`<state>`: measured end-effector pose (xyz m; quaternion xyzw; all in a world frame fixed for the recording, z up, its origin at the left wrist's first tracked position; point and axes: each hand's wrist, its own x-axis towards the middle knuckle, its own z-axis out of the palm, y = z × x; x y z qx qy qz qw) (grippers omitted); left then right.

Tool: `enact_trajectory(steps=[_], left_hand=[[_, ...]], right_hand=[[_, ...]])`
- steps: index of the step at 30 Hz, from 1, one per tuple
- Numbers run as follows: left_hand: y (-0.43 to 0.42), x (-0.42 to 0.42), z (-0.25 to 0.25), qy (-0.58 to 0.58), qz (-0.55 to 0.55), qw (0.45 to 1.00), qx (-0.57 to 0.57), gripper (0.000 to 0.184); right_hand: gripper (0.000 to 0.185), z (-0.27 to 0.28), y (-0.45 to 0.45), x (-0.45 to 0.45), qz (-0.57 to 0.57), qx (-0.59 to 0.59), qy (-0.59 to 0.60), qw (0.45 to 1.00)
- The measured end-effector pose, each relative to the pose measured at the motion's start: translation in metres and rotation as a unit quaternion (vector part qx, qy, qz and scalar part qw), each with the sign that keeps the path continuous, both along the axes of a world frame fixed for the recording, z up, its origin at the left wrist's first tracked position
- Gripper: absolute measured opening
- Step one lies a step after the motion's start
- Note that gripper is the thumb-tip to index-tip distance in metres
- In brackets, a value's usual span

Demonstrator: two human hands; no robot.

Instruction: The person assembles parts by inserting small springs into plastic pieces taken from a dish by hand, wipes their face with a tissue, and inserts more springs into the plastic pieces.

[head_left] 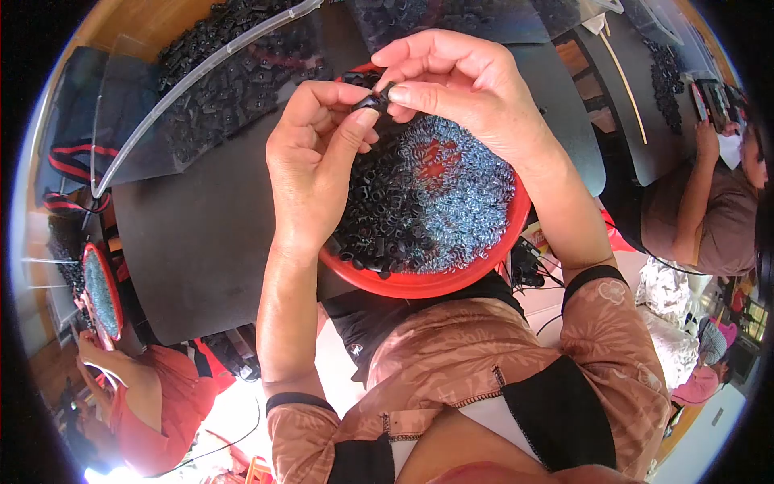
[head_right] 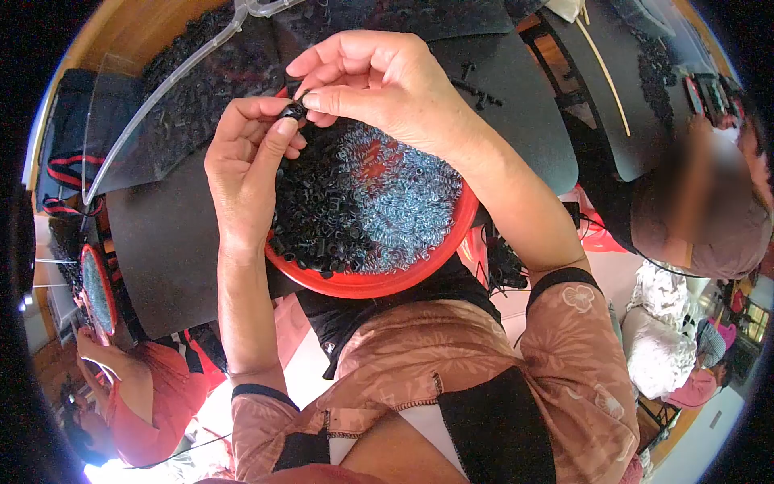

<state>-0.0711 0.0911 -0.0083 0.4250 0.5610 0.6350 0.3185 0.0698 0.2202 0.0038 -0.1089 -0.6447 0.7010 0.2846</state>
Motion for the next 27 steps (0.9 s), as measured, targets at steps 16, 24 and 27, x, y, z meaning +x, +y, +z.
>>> enact_trajectory(steps=[16, 24, 27], left_hand=[[-0.0019, 0.0001, -0.0045, 0.066, 0.002, 0.998, 0.004, 0.010], [-0.0031, -0.0029, -0.0046, 0.092, -0.017, 0.996, 0.014, 0.009], [-0.0019, -0.0026, -0.0065, 0.059, -0.017, 0.998, -0.023, 0.009]], right_hand=[[0.035, -0.0007, 0.0003, -0.0034, -0.008, 0.014, -0.108, 0.994], [0.020, -0.0028, 0.0050, 0.0012, 0.025, 0.067, -0.147, 0.987], [0.019, -0.0031, 0.0027, 0.0005, 0.016, 0.095, -0.177, 0.980]])
